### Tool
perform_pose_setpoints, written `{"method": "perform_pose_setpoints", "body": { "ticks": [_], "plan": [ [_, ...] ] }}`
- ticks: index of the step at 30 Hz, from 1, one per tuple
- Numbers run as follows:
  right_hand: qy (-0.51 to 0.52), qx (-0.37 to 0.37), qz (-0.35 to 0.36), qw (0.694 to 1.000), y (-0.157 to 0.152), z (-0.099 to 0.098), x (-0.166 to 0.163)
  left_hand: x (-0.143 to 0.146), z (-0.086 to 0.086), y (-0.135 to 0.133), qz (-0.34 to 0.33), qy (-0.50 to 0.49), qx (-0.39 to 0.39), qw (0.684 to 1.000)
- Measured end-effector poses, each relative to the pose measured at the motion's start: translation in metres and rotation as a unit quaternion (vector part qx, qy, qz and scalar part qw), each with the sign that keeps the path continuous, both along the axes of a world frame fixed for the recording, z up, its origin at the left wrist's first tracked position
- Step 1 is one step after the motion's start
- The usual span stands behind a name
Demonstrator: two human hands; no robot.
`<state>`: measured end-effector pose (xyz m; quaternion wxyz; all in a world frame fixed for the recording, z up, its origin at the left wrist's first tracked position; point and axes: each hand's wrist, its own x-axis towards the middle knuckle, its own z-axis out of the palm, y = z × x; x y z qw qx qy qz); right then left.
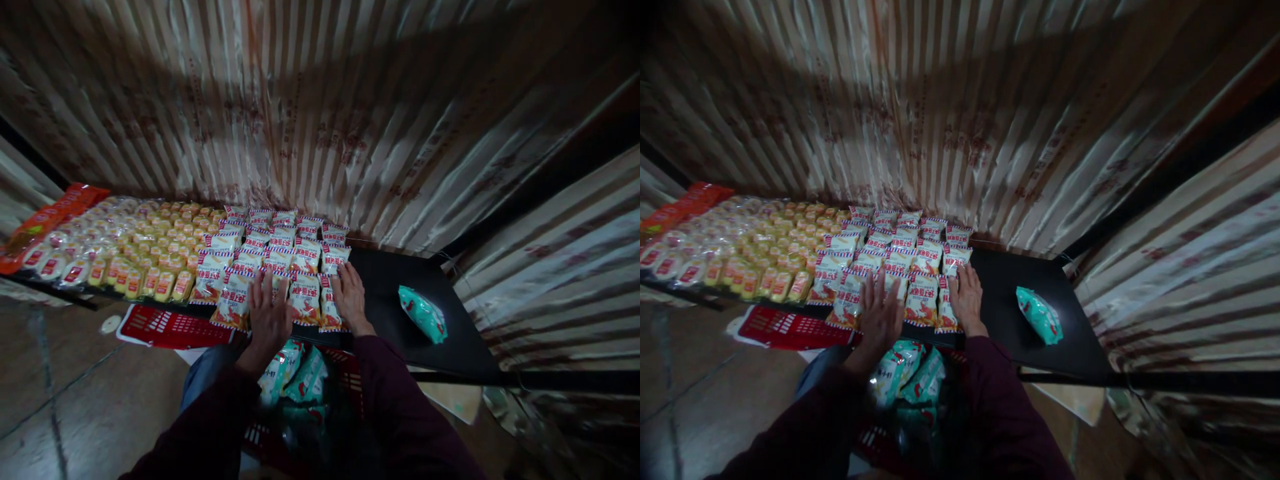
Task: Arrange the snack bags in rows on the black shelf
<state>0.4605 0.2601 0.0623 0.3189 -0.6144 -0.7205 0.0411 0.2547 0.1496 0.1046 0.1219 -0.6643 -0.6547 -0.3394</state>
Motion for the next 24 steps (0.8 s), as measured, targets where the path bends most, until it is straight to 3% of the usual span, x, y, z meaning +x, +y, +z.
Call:
{"method": "perform_pose_setpoints", "body": {
  "ticks": [6, 11, 18, 24],
  "plan": [
    [-0.043, 0.035, 0.005, 0.998, -0.006, 0.023, -0.015, -0.055, -0.023, 0.002, 0.080, 0.009, -0.009, 0.997],
    [-0.068, 0.027, 0.086, 0.994, -0.013, 0.031, -0.051, -0.060, -0.029, 0.014, 0.078, 0.008, -0.028, 0.996],
    [-0.059, -0.017, 0.135, 0.989, -0.017, 0.042, -0.112, -0.066, -0.015, 0.015, 0.091, -0.033, -0.024, 0.995],
    [-0.017, -0.096, 0.201, 0.975, -0.003, 0.062, -0.177, -0.105, 0.005, 0.040, 0.201, -0.087, 0.004, 0.976]
  ]
}}
